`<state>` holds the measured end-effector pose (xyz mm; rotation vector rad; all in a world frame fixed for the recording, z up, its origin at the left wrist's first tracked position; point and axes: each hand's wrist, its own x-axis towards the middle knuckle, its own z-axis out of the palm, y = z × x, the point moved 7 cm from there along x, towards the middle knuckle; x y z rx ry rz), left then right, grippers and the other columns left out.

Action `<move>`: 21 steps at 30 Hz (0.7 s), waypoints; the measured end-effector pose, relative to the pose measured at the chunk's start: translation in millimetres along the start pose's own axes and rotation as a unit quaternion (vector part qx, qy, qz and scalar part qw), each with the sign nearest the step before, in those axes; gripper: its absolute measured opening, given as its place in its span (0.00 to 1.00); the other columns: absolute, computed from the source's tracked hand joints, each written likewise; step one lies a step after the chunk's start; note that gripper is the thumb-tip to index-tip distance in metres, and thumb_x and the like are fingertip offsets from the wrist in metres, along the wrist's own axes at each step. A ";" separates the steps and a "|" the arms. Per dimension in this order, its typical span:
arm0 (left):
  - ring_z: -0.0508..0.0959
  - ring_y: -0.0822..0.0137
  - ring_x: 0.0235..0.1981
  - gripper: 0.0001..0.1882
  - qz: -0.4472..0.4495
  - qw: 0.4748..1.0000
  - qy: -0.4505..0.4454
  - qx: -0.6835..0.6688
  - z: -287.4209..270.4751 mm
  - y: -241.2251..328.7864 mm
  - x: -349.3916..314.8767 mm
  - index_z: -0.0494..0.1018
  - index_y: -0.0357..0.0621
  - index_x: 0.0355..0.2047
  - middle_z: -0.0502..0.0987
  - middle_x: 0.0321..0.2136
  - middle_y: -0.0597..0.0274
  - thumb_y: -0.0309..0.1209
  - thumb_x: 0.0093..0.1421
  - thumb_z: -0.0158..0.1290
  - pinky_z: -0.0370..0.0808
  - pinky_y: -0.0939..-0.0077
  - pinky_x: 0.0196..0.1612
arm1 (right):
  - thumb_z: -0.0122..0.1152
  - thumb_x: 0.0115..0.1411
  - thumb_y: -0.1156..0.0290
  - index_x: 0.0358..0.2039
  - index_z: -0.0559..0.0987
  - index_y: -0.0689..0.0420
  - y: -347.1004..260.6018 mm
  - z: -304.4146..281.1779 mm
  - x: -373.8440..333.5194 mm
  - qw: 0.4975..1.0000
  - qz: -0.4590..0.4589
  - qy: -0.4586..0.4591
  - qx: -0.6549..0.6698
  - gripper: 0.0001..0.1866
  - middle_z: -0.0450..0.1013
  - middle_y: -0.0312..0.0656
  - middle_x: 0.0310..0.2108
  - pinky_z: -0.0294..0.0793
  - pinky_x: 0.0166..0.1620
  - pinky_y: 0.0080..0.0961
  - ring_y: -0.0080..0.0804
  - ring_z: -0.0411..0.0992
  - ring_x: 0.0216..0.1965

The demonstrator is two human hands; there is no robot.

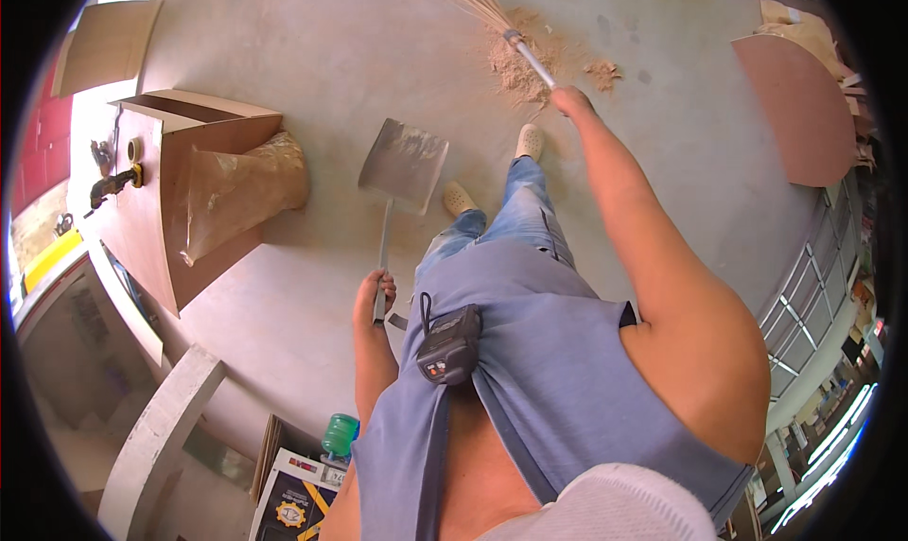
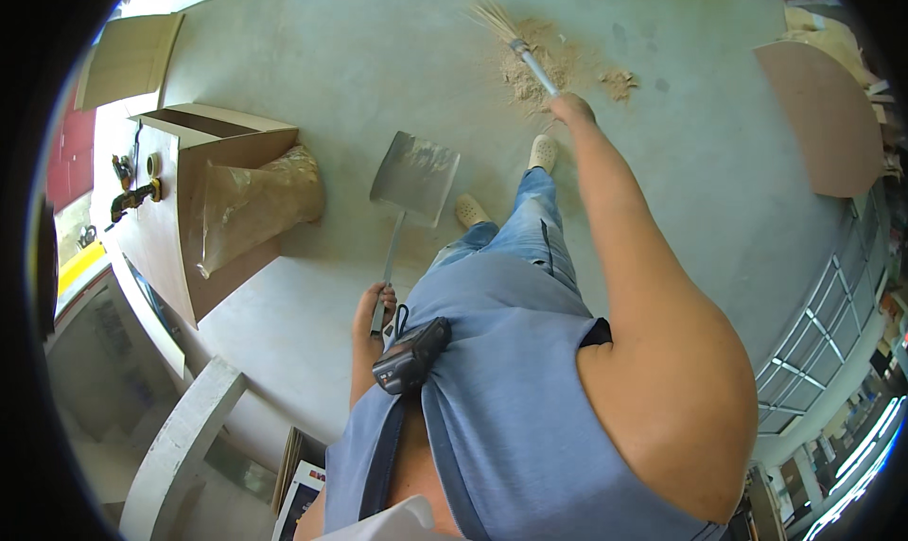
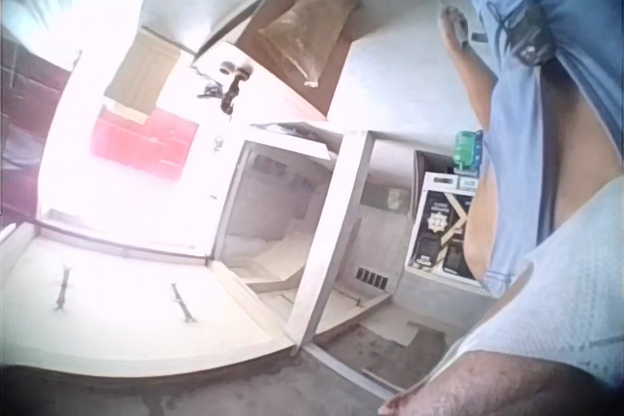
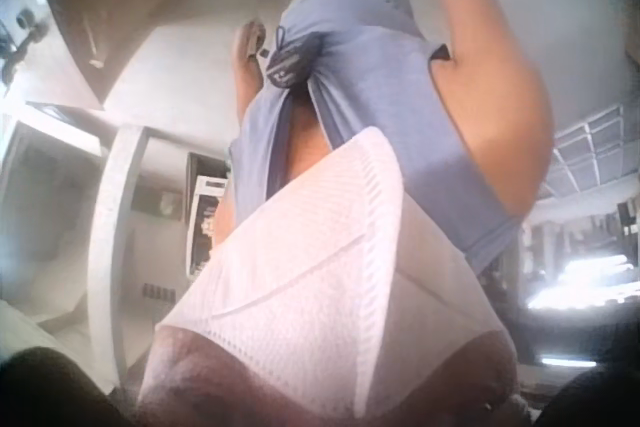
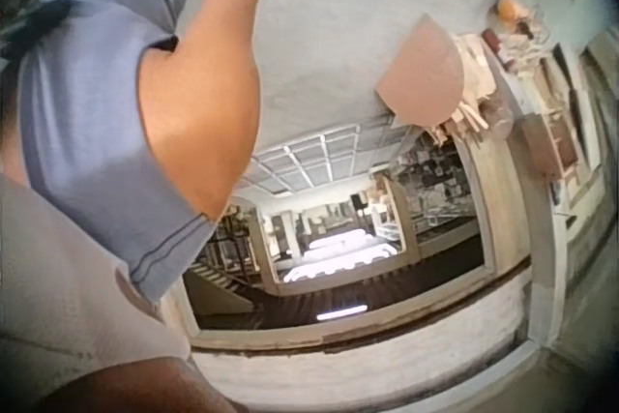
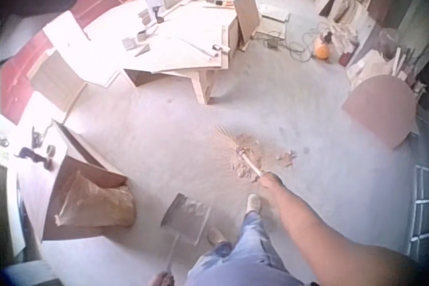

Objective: The recorder uses a broom and a handheld dustpan to sweep up wood shavings and debris from a concrete floor in a workshop.

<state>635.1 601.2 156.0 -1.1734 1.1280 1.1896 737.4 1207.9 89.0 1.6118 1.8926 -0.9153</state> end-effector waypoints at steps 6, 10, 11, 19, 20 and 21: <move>0.64 0.79 0.11 0.10 -0.012 0.999 0.009 0.033 65.1 10.9 7.3 0.60 0.48 0.22 0.64 0.14 0.71 0.34 0.59 0.45 0.63 0.88 0.11 | 0.40 0.59 0.51 0.28 0.78 0.62 182.2 31.9 -28.6 0.996 -0.041 -0.007 -0.083 0.27 0.74 0.53 0.22 0.70 0.35 0.41 0.47 0.74 0.26; 0.63 0.80 0.10 0.10 -0.031 0.998 0.002 0.062 108.0 18.9 21.0 0.60 0.47 0.21 0.64 0.14 0.70 0.33 0.58 0.44 0.63 0.88 0.11 | 0.42 0.59 0.52 0.27 0.77 0.68 211.9 -6.2 -108.8 0.991 0.014 -0.111 -0.074 0.28 0.73 0.56 0.21 0.70 0.36 0.41 0.47 0.75 0.29; 0.63 0.80 0.10 0.09 -0.027 0.997 0.005 0.073 121.7 23.6 23.5 0.60 0.46 0.22 0.64 0.15 0.69 0.32 0.58 0.44 0.63 0.89 0.10 | 0.45 0.57 0.52 0.28 0.76 0.67 214.0 -13.9 -119.2 0.991 0.010 -0.127 -0.038 0.26 0.73 0.54 0.21 0.70 0.35 0.40 0.45 0.74 0.27; 0.64 0.79 0.10 0.12 -0.063 0.990 0.012 0.123 195.6 37.2 34.9 0.61 0.46 0.20 0.64 0.13 0.71 0.34 0.59 0.44 0.65 0.88 0.11 | 0.59 0.49 0.60 0.31 0.70 0.63 245.7 20.9 -136.4 0.967 0.002 -0.153 0.203 0.18 0.69 0.42 0.18 0.69 0.27 0.31 0.32 0.68 0.17; 0.64 0.79 0.10 0.12 -0.058 0.991 0.016 0.122 200.0 39.0 35.1 0.61 0.46 0.20 0.64 0.13 0.71 0.34 0.59 0.44 0.64 0.88 0.11 | 0.58 0.48 0.61 0.32 0.70 0.64 234.3 7.7 -148.5 0.971 -0.017 -0.139 0.195 0.18 0.69 0.44 0.18 0.69 0.27 0.31 0.33 0.69 0.18; 0.64 0.79 0.10 0.12 -0.061 0.990 0.019 0.126 207.1 41.0 36.2 0.61 0.46 0.20 0.64 0.13 0.71 0.34 0.59 0.44 0.64 0.88 0.11 | 0.58 0.48 0.63 0.33 0.70 0.64 231.0 -1.6 -160.1 0.974 -0.033 -0.122 0.187 0.18 0.70 0.47 0.19 0.69 0.26 0.32 0.35 0.70 0.18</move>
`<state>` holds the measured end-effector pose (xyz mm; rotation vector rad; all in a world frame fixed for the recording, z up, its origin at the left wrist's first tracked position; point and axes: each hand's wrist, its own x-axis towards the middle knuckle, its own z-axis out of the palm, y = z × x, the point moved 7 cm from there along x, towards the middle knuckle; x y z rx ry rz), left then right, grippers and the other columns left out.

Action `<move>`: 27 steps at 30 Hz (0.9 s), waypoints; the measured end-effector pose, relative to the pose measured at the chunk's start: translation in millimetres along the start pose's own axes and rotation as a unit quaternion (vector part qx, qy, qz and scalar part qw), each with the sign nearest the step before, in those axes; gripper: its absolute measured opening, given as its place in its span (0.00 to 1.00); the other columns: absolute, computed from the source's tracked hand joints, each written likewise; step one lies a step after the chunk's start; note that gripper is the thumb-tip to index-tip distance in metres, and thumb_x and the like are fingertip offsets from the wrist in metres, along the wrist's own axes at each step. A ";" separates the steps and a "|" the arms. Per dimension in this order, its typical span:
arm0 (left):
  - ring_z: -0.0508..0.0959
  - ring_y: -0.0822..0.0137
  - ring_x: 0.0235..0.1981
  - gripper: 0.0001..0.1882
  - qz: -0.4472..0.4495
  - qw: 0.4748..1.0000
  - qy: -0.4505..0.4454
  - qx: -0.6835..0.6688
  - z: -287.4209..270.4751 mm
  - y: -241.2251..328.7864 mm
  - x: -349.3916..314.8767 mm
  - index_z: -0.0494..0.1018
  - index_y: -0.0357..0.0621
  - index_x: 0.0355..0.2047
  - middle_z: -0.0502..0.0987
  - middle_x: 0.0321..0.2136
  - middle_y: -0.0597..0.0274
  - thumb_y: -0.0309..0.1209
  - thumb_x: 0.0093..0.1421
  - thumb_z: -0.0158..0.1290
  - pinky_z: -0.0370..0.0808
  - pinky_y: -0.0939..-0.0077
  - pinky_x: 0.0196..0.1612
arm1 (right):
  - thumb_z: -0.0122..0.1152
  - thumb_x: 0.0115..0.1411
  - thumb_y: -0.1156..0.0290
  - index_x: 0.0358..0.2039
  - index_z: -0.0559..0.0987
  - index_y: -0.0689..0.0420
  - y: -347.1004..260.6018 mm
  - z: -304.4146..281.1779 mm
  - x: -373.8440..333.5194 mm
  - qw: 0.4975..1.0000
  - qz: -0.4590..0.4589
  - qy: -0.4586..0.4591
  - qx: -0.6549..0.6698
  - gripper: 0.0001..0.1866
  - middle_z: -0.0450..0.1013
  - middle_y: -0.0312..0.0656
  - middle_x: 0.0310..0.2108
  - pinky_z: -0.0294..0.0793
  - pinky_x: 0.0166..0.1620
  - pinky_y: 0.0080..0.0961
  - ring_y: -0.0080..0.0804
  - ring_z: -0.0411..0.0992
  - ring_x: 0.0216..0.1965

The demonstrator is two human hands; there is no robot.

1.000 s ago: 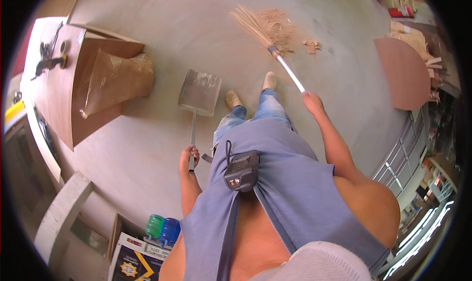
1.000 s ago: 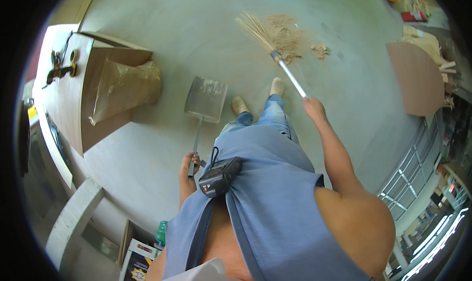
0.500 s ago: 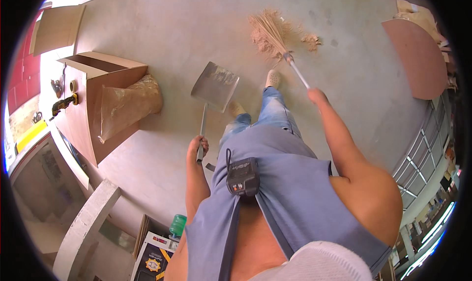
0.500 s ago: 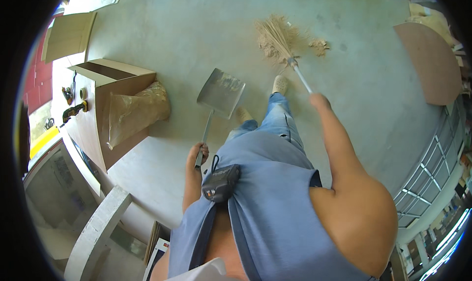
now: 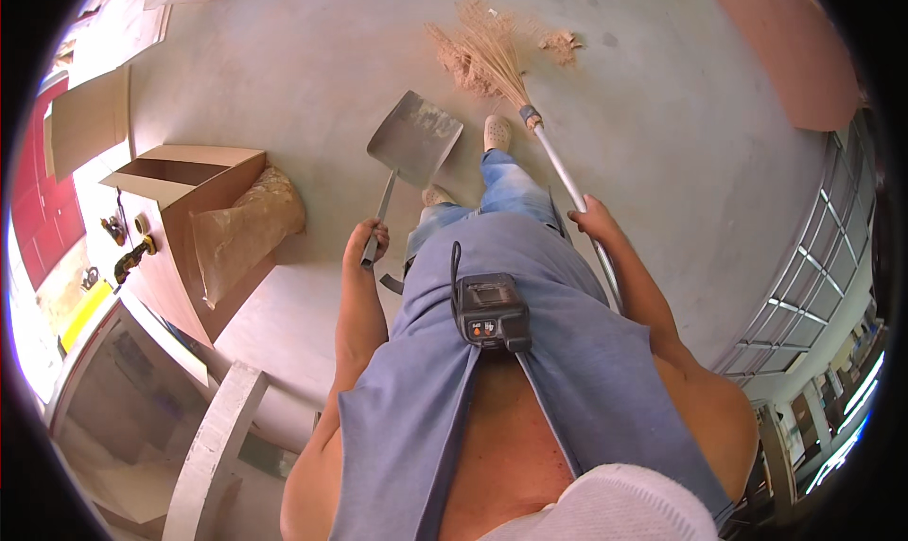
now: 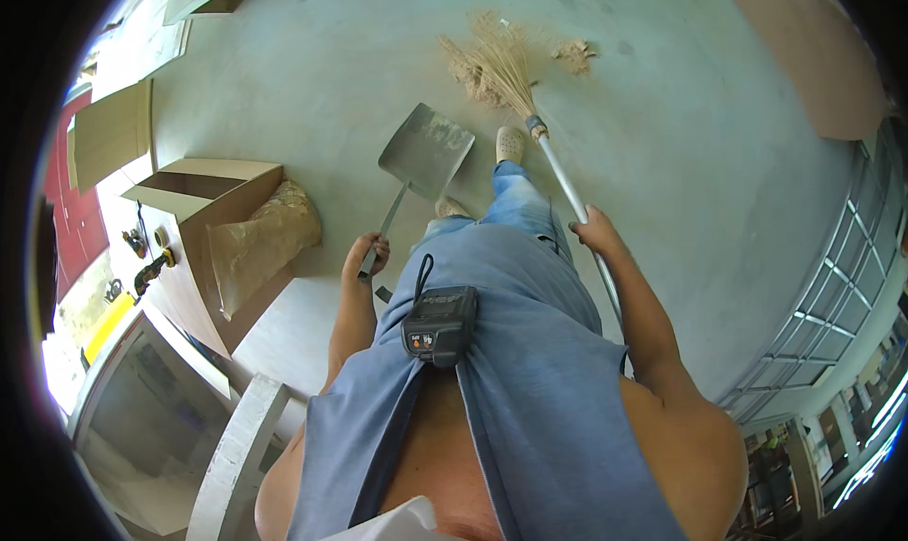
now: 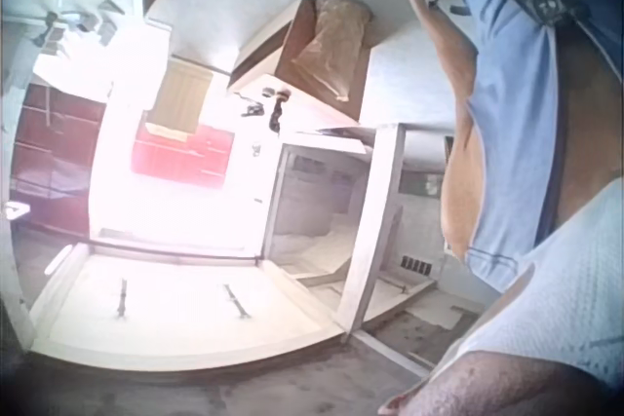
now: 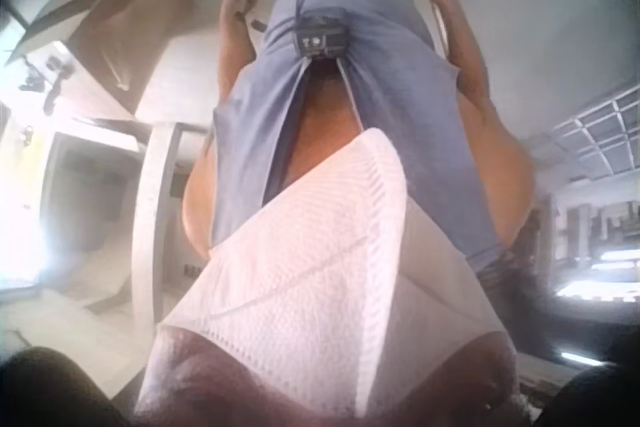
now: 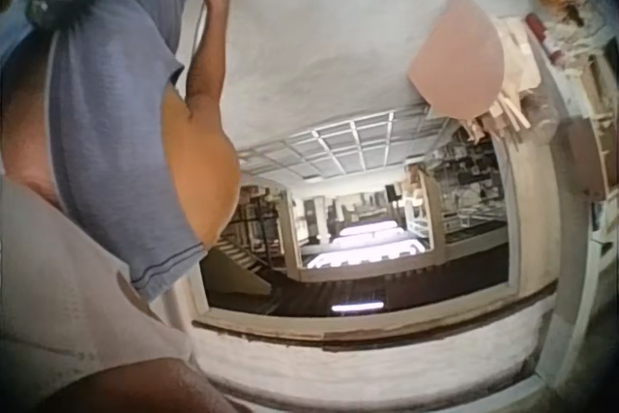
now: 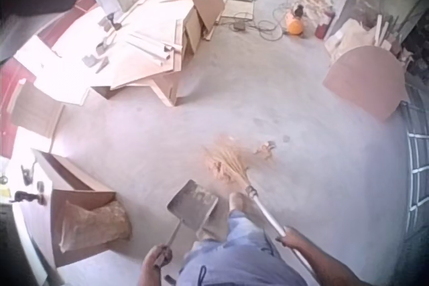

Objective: The recorder uses a broom and a handheld dustpan to sweep up wood shavings and debris from a concrete floor in a workshop.

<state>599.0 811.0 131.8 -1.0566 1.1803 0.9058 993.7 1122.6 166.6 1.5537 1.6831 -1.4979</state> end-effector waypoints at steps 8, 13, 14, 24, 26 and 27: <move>0.64 0.79 0.10 0.11 -0.005 1.000 -0.015 0.013 41.9 43.1 -4.9 0.60 0.45 0.21 0.64 0.14 0.70 0.33 0.60 0.42 0.65 0.89 0.11 | 0.55 0.48 0.65 0.34 0.71 0.65 56.7 -27.6 -50.2 0.986 0.072 0.120 0.087 0.17 0.69 0.45 0.20 0.69 0.26 0.29 0.34 0.70 0.19; 0.63 0.80 0.10 0.11 -0.001 0.998 0.016 0.061 61.5 68.2 -5.0 0.60 0.44 0.22 0.64 0.14 0.69 0.32 0.61 0.41 0.64 0.89 0.09 | 0.52 0.48 0.69 0.45 0.66 0.64 101.9 -79.6 -45.8 0.967 0.130 0.200 0.089 0.23 0.72 0.56 0.32 0.70 0.37 0.34 0.45 0.72 0.33; 0.64 0.80 0.10 0.11 0.001 0.997 0.024 0.068 61.9 73.0 -3.7 0.60 0.44 0.22 0.64 0.14 0.69 0.31 0.61 0.41 0.64 0.89 0.09 | 0.52 0.48 0.69 0.45 0.66 0.64 102.0 -91.9 -42.6 0.966 0.134 0.203 0.090 0.23 0.72 0.56 0.32 0.70 0.37 0.34 0.45 0.72 0.33; 0.64 0.74 0.08 0.10 0.018 0.998 0.004 0.057 140.1 105.8 45.6 0.57 0.43 0.19 0.62 0.11 0.67 0.27 0.58 0.42 0.66 0.85 0.10 | 0.48 0.49 0.71 0.58 0.57 0.63 79.9 -112.1 66.1 0.970 0.122 0.209 -0.030 0.33 0.67 0.62 0.46 0.67 0.51 0.37 0.53 0.67 0.49; 0.64 0.72 0.08 0.10 0.009 0.998 0.001 0.060 176.0 103.7 64.4 0.57 0.42 0.19 0.62 0.10 0.65 0.27 0.57 0.42 0.66 0.83 0.11 | 0.48 0.50 0.71 0.58 0.57 0.64 87.2 -79.8 76.5 0.975 0.122 0.152 -0.109 0.33 0.68 0.63 0.45 0.67 0.51 0.38 0.54 0.68 0.48; 0.64 0.72 0.08 0.10 0.030 0.997 0.005 0.073 190.5 100.4 64.9 0.58 0.42 0.19 0.62 0.10 0.65 0.26 0.57 0.42 0.66 0.83 0.12 | 0.48 0.50 0.72 0.58 0.57 0.65 77.1 -53.8 74.0 0.975 0.115 0.118 -0.147 0.33 0.68 0.63 0.44 0.68 0.50 0.38 0.54 0.68 0.47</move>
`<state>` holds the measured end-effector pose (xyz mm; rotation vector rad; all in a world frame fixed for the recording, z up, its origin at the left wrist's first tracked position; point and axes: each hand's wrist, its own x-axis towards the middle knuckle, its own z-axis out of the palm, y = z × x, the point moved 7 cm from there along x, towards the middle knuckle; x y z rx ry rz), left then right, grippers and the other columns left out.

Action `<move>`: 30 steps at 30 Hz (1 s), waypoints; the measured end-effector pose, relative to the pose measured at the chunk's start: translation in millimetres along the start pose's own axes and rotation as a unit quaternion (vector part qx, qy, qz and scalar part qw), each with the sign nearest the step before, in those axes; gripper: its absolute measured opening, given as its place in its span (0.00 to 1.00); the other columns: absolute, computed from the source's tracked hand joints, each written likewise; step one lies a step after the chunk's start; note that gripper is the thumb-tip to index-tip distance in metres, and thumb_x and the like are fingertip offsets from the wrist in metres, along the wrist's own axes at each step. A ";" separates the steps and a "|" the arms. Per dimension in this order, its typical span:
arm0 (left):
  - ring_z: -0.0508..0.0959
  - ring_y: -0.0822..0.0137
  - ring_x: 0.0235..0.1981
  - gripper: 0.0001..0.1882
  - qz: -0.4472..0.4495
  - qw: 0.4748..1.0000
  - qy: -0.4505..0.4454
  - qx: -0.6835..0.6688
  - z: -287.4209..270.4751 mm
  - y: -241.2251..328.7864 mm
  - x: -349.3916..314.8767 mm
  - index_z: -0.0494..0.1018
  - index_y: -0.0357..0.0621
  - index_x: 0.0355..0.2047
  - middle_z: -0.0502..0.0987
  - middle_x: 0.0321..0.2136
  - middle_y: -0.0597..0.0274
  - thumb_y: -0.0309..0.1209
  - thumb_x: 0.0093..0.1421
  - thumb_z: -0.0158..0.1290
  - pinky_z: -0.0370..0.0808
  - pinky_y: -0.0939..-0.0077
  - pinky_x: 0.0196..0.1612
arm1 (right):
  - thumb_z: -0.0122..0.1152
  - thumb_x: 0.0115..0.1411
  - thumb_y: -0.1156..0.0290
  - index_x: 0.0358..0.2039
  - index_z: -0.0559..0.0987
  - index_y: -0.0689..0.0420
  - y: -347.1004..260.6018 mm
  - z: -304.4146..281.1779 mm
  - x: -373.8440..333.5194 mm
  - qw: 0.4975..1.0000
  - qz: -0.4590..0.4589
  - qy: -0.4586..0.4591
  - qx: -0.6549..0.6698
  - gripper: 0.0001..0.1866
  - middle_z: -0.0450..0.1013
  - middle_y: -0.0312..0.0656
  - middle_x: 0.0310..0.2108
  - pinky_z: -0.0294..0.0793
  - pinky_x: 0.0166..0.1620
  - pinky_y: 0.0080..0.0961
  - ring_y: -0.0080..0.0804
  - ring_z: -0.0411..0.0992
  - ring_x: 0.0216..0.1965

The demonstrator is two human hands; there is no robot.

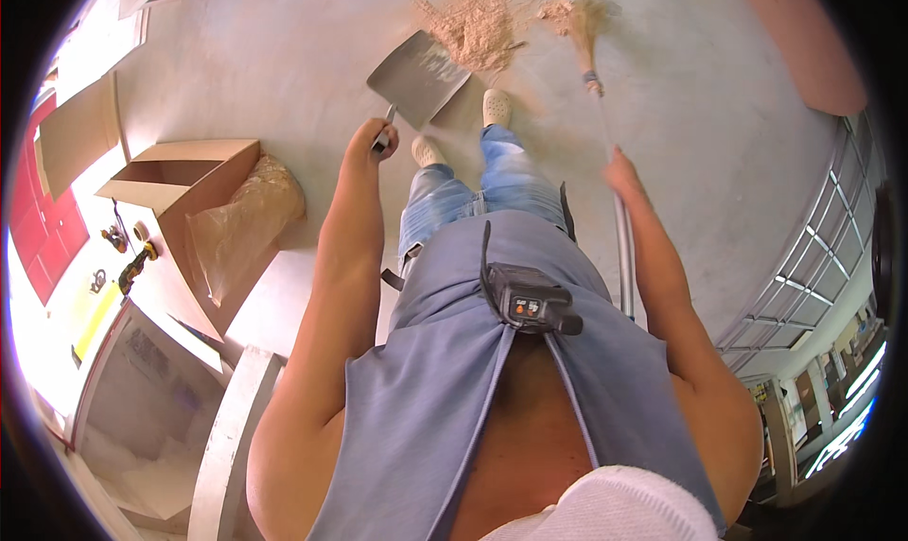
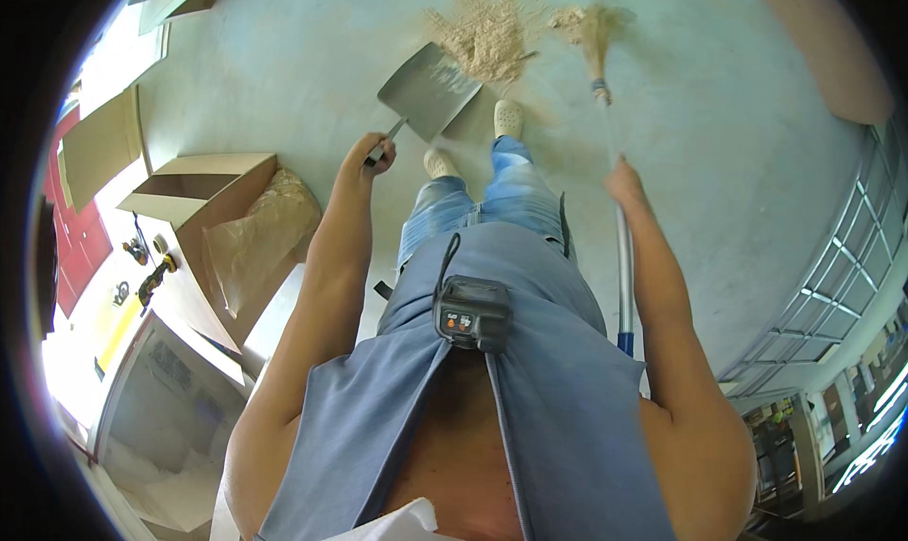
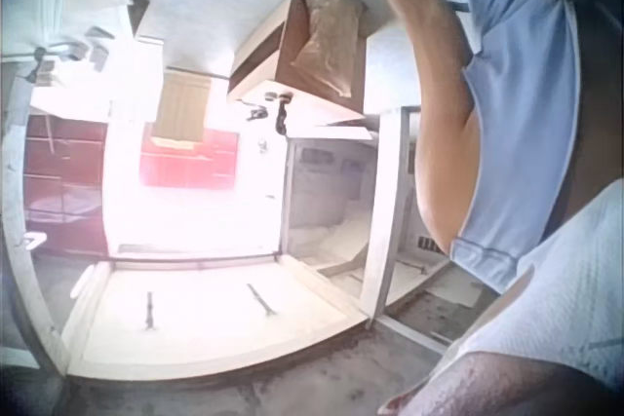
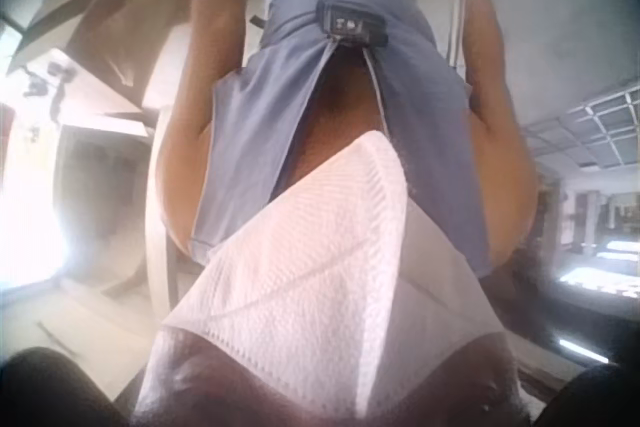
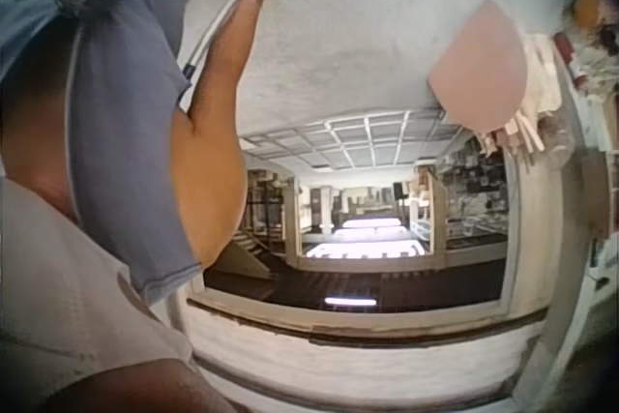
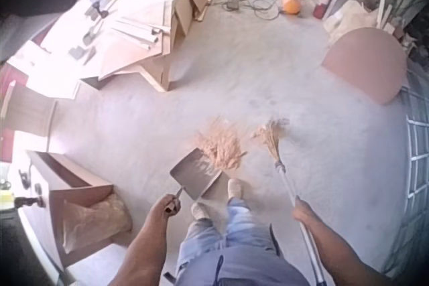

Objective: The recorder uses a broom and a handheld dustpan to sweep up wood shavings and debris from a concrete floor in a workshop.

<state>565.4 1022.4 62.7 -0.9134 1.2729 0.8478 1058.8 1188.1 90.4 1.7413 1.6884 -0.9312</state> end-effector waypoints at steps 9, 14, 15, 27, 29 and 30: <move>0.63 0.72 0.06 0.08 0.010 1.000 0.017 -0.020 34.7 17.5 20.9 0.58 0.43 0.19 0.62 0.09 0.65 0.22 0.55 0.39 0.65 0.80 0.09 | 0.47 0.46 0.75 0.59 0.54 0.66 -124.1 60.6 -135.7 0.981 -0.104 -0.158 -0.035 0.36 0.71 0.64 0.36 0.70 0.44 0.41 0.54 0.72 0.39; 0.64 0.74 0.07 0.09 0.049 0.999 0.007 -0.017 36.5 17.7 17.2 0.56 0.41 0.21 0.61 0.11 0.66 0.24 0.58 0.40 0.68 0.84 0.10 | 0.47 0.46 0.74 0.59 0.54 0.64 -138.6 70.2 -185.7 0.972 -0.131 -0.191 -0.043 0.37 0.72 0.63 0.35 0.69 0.43 0.41 0.55 0.72 0.38; 0.64 0.74 0.07 0.09 0.048 0.999 0.006 -0.021 35.4 17.4 13.4 0.56 0.41 0.21 0.61 0.11 0.66 0.24 0.58 0.40 0.68 0.84 0.10 | 0.48 0.46 0.74 0.60 0.54 0.61 -138.5 71.1 -195.2 0.972 -0.128 -0.194 -0.032 0.37 0.72 0.62 0.35 0.69 0.43 0.41 0.55 0.72 0.38; 0.64 0.77 0.07 0.10 0.010 0.996 -0.091 0.018 -46.9 9.3 -24.6 0.58 0.39 0.21 0.63 0.12 0.67 0.27 0.59 0.41 0.66 0.90 0.09 | 0.53 0.43 0.75 0.62 0.53 0.43 -122.3 -35.0 -175.8 0.991 -0.131 0.021 -0.026 0.43 0.72 0.60 0.35 0.71 0.42 0.42 0.57 0.71 0.36; 0.64 0.78 0.08 0.10 0.025 0.996 -0.085 0.008 -63.8 6.5 -34.9 0.59 0.40 0.21 0.63 0.12 0.67 0.28 0.59 0.41 0.66 0.90 0.09 | 0.52 0.43 0.75 0.62 0.54 0.44 -132.0 -59.1 -124.5 0.990 -0.123 0.057 -0.037 0.42 0.72 0.59 0.36 0.71 0.42 0.42 0.55 0.72 0.38; 0.63 0.78 0.08 0.11 0.032 0.996 -0.080 0.005 -69.0 6.5 -39.7 0.59 0.41 0.20 0.63 0.12 0.67 0.29 0.60 0.41 0.66 0.90 0.09 | 0.52 0.43 0.75 0.62 0.54 0.44 -139.8 -72.5 -100.1 0.990 -0.114 0.072 -0.031 0.41 0.72 0.59 0.38 0.71 0.43 0.41 0.55 0.71 0.39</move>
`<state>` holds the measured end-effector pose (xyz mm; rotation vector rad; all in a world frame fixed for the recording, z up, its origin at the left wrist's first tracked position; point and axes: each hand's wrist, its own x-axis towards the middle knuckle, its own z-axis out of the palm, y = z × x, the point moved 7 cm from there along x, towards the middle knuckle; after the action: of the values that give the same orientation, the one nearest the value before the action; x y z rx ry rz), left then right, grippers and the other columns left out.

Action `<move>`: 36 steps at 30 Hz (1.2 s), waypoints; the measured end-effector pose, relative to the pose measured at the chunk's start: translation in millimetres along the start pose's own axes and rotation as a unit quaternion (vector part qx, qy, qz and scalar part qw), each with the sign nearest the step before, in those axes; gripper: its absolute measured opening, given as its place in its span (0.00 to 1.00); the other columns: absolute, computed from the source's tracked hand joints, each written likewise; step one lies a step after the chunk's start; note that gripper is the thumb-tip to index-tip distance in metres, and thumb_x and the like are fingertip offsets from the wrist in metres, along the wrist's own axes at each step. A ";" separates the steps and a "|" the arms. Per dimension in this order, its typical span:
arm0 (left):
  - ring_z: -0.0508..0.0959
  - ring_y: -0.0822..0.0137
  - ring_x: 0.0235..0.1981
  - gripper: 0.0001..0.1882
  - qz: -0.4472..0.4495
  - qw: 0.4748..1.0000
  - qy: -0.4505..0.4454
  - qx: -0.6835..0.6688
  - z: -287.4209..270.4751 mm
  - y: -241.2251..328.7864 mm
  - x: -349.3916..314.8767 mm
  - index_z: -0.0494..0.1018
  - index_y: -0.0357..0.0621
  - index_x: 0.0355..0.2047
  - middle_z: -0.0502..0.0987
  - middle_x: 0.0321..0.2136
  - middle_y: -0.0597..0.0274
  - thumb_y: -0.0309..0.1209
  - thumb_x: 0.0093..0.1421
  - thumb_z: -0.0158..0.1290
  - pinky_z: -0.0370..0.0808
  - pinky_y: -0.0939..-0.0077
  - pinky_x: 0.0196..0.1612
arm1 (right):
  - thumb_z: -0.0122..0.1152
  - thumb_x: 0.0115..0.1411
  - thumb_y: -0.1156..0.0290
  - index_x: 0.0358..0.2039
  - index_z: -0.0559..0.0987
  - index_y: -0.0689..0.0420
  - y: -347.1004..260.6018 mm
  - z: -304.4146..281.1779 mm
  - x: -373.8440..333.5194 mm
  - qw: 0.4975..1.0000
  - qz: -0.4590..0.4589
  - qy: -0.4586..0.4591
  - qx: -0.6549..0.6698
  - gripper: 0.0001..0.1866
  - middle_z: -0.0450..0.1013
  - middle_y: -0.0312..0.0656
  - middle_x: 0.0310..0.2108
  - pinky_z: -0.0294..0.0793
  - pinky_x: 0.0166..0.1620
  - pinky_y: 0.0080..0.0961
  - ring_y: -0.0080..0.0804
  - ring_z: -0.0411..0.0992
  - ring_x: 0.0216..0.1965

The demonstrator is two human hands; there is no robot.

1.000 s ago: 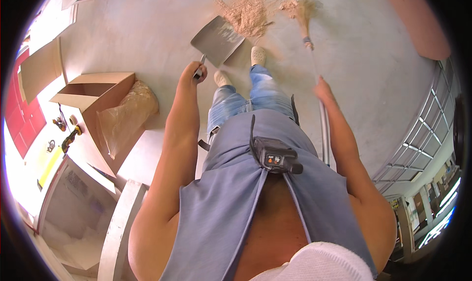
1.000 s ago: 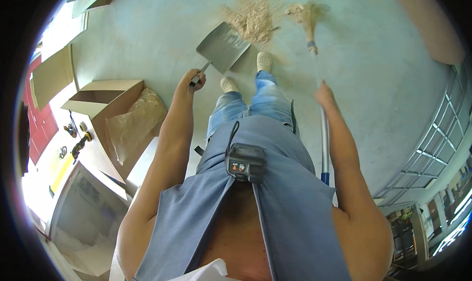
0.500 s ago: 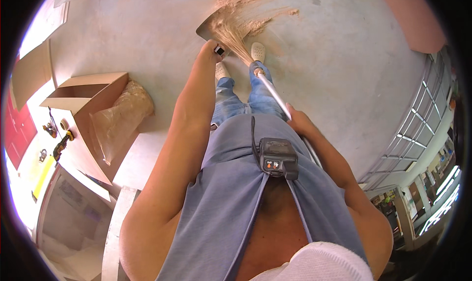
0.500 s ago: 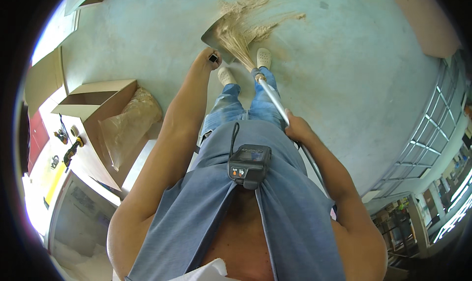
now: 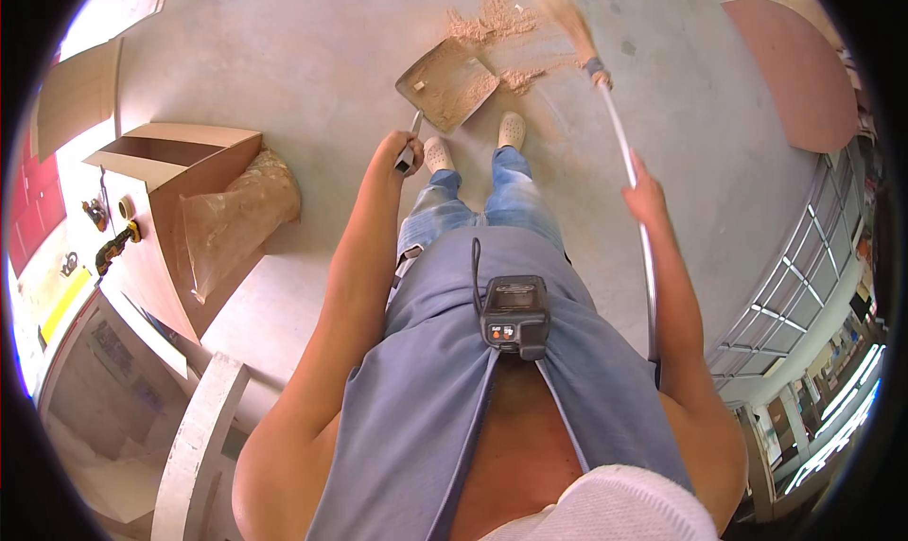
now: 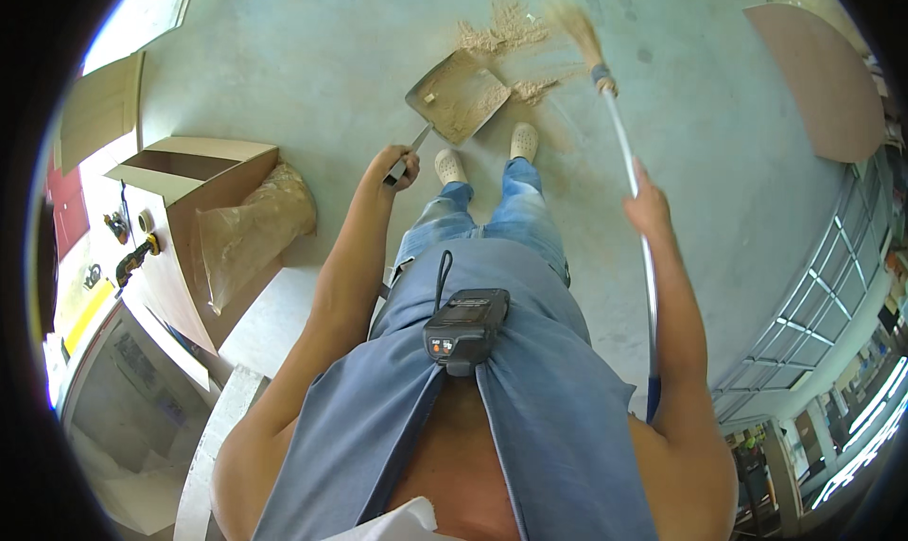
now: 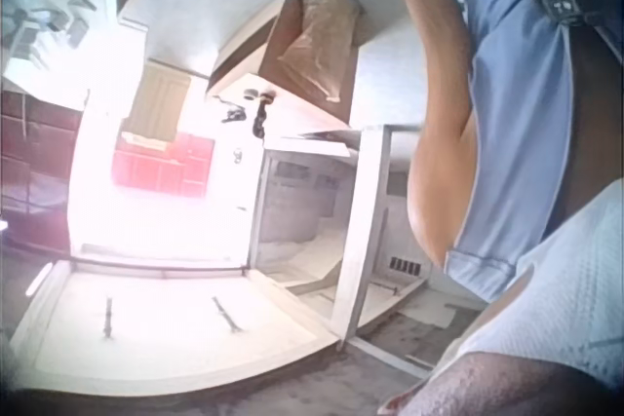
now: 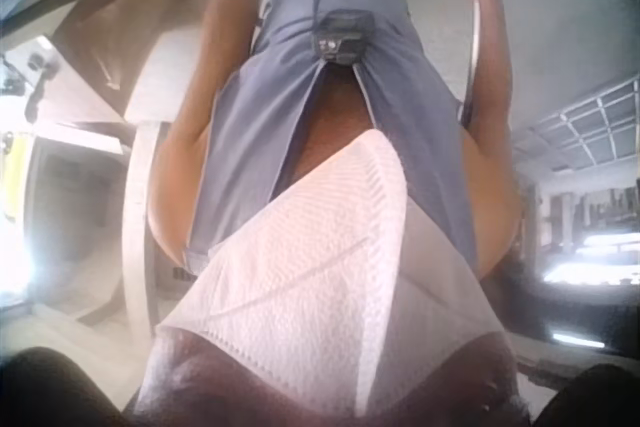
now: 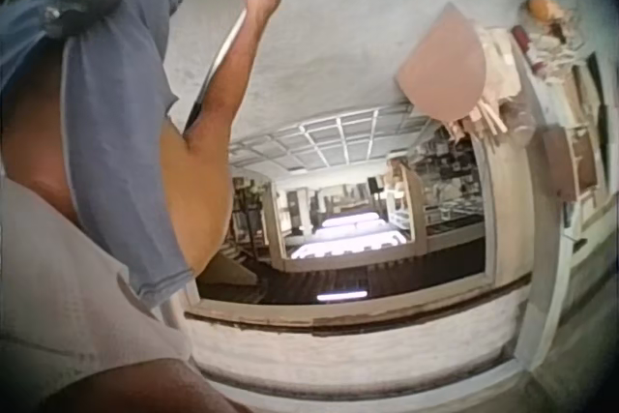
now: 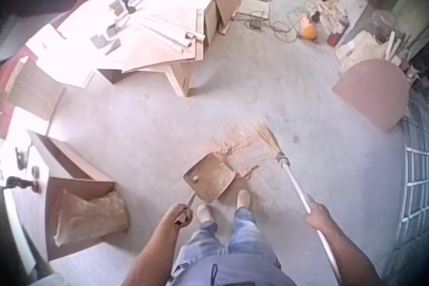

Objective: The recorder uses a broom and a handheld dustpan to sweep up wood shavings and debris from a concrete floor in a workshop.

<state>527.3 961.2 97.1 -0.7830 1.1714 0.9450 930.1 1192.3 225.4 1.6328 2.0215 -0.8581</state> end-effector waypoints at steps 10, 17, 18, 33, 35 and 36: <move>0.63 0.77 0.08 0.09 -0.012 0.994 0.079 -0.075 10.0 31.6 25.7 0.57 0.41 0.20 0.62 0.12 0.67 0.26 0.58 0.40 0.67 0.87 0.09 | 0.53 0.43 0.72 0.57 0.61 0.58 -13.3 81.9 114.7 0.996 -0.050 -0.068 -0.001 0.36 0.67 0.58 0.48 0.64 0.54 0.34 0.49 0.66 0.50; 0.63 0.75 0.05 0.06 0.086 0.987 0.131 -0.048 56.7 51.1 19.0 0.58 0.44 0.21 0.60 0.09 0.70 0.23 0.56 0.39 0.69 0.83 0.09 | 0.50 0.41 0.76 0.61 0.57 0.43 -31.9 111.8 -34.4 0.973 -0.055 -0.218 -0.057 0.41 0.72 0.58 0.35 0.71 0.42 0.39 0.53 0.72 0.38; 0.63 0.75 0.05 0.06 0.085 0.986 0.134 -0.055 53.3 51.8 17.2 0.58 0.44 0.21 0.60 0.09 0.70 0.23 0.56 0.39 0.69 0.83 0.09 | 0.50 0.41 0.77 0.61 0.56 0.42 -41.9 90.1 -49.6 0.970 -0.040 -0.232 -0.054 0.42 0.72 0.58 0.36 0.70 0.43 0.39 0.54 0.72 0.39; 0.69 0.72 0.17 0.04 0.034 0.985 0.158 -0.066 0.5 45.2 104.4 0.65 0.49 0.32 0.67 0.21 0.67 0.27 0.56 0.44 0.69 0.70 0.17 | 0.51 0.44 0.74 0.59 0.60 0.46 -101.4 -25.5 130.0 0.998 -0.062 -0.020 -0.019 0.37 0.71 0.58 0.41 0.70 0.46 0.38 0.53 0.71 0.42; 0.69 0.72 0.17 0.02 0.009 0.988 0.137 -0.069 3.3 44.3 106.8 0.64 0.49 0.31 0.66 0.20 0.68 0.28 0.56 0.44 0.68 0.71 0.17 | 0.51 0.43 0.75 0.59 0.59 0.47 -92.7 13.3 139.5 0.994 -0.092 -0.039 -0.045 0.38 0.71 0.57 0.43 0.69 0.47 0.36 0.51 0.70 0.43; 0.69 0.72 0.17 0.02 0.011 0.989 0.131 -0.071 8.8 48.1 102.9 0.64 0.49 0.31 0.66 0.20 0.68 0.28 0.56 0.44 0.68 0.71 0.17 | 0.51 0.42 0.75 0.60 0.59 0.49 -88.5 32.3 141.2 0.988 -0.122 -0.056 -0.074 0.39 0.70 0.56 0.44 0.69 0.49 0.34 0.49 0.70 0.45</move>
<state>498.7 1008.7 -2.4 -1.0348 1.3528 0.9721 808.7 1261.0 128.6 1.2491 2.1773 -0.8383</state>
